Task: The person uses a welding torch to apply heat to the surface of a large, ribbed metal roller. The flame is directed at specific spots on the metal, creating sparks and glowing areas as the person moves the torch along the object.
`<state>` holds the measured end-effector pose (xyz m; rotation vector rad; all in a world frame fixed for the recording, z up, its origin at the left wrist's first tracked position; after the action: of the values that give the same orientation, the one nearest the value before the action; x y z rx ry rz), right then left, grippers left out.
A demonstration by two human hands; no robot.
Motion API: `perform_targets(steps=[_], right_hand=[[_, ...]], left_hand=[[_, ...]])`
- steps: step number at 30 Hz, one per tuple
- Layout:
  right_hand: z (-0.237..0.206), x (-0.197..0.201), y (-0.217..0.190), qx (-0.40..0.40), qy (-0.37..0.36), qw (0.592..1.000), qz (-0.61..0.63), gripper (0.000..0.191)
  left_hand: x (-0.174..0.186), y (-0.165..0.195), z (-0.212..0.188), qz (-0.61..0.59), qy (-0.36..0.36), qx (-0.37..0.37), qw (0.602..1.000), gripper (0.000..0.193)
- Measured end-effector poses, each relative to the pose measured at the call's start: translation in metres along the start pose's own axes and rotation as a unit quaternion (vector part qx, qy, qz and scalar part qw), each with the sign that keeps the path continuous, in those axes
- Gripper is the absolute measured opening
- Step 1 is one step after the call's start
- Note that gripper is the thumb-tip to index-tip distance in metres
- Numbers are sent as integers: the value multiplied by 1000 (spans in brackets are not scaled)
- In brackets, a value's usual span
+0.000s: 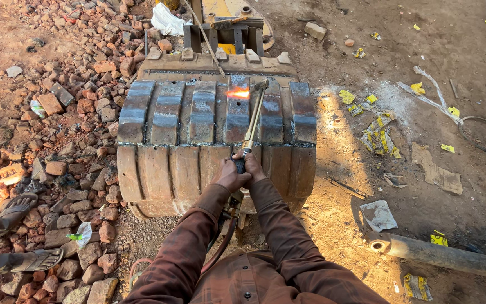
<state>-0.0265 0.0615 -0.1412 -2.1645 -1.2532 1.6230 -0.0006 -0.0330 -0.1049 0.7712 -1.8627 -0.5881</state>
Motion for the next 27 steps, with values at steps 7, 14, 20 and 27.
perform_targets(steps=[7, 14, 20, 27], right_hand=[[0, -2, -4, -2, -19, 1000, 13, 24], [-1, 2, -8, -8, 2, 1000, 4, 23], [-3, 2, -9, -2, 5, 1000, 4, 22], [-3, 1, -9, -8, 9, 1000, 0, 21]], left_hand=[[1, 3, 2, 0, 1, -14, 1000, 93], [-2, 9, 3, 1, 13, -37, 999, 98], [-2, 12, -4, -55, -25, 33, 998, 96], [-3, 11, 1, -52, -8, 15, 999, 98]])
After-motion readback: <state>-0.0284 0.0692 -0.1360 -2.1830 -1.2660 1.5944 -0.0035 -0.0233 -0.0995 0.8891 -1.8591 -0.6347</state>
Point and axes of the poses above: each hand's wrist, its own z-axis towards the middle knuckle, its own x-axis out of the back of the hand, y = z × x, the point moved 1 cm from there along z, towards the middle knuckle, and after that the axes turned 7 degrees about -z, right-handed, at the moved point
